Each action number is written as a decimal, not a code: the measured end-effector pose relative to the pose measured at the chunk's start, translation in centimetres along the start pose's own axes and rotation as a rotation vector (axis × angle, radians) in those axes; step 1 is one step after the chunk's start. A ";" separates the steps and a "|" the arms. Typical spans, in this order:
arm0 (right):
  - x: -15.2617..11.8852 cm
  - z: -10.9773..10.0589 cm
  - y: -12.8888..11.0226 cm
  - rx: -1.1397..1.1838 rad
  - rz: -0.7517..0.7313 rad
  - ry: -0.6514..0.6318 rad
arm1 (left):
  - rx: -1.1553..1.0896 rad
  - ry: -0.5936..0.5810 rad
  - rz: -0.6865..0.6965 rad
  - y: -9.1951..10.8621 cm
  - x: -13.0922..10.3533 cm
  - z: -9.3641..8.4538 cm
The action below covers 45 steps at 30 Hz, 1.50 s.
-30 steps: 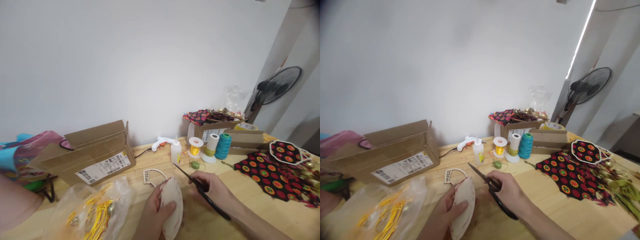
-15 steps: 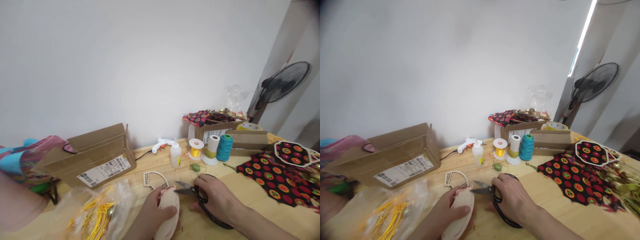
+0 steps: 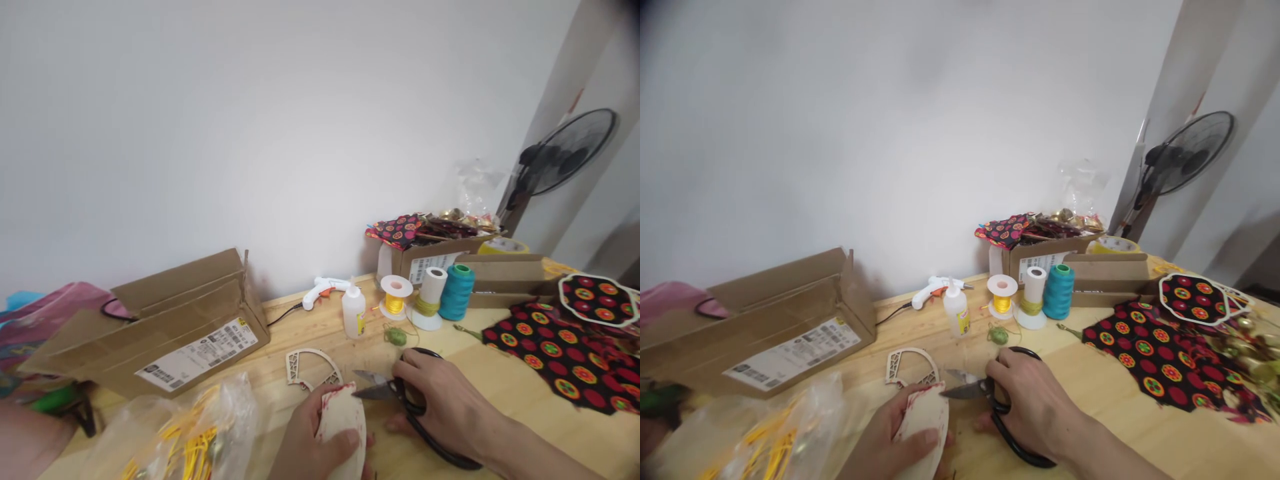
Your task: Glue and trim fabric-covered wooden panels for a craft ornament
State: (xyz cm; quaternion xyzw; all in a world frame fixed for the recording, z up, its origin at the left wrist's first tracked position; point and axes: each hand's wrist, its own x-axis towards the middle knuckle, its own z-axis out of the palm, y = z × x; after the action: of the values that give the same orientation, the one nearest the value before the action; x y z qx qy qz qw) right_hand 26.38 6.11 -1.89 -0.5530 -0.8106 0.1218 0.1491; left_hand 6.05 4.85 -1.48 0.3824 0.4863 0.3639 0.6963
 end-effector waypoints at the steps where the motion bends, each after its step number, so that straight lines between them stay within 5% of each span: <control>1: 0.0 0.0 0.0 0.001 -0.004 -0.001 | 0.005 0.003 0.011 0.0 0.0 0.0; 11: 0.6 -0.1 0.3 0.060 0.076 0.054 | 0.055 -0.120 0.027 -0.8 -0.3 -0.4; 17: -0.3 -0.2 0.1 0.076 -0.036 0.010 | 0.030 -0.028 0.002 0.0 -0.2 -0.6; 28: -0.1 0.0 0.1 0.041 -0.011 0.021 | 0.049 0.017 -0.010 0.1 -0.4 -0.3; 34: 0.2 0.1 0.1 0.035 0.071 0.061 | 0.067 -0.067 0.002 -0.3 -0.6 -0.2; 39: -0.3 -0.1 0.0 0.035 -0.013 0.020 | 0.049 0.047 -0.007 0.0 -0.4 -0.4; 45: -0.1 -0.1 -0.3 0.002 0.047 0.008 | 0.047 -0.047 -0.015 -0.2 -0.6 -0.2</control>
State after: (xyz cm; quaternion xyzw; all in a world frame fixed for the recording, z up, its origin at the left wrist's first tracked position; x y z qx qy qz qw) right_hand 26.19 5.93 -1.75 -0.5723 -0.7967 0.1236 0.1500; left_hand 5.76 4.23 -1.46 0.4035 0.4811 0.3383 0.7009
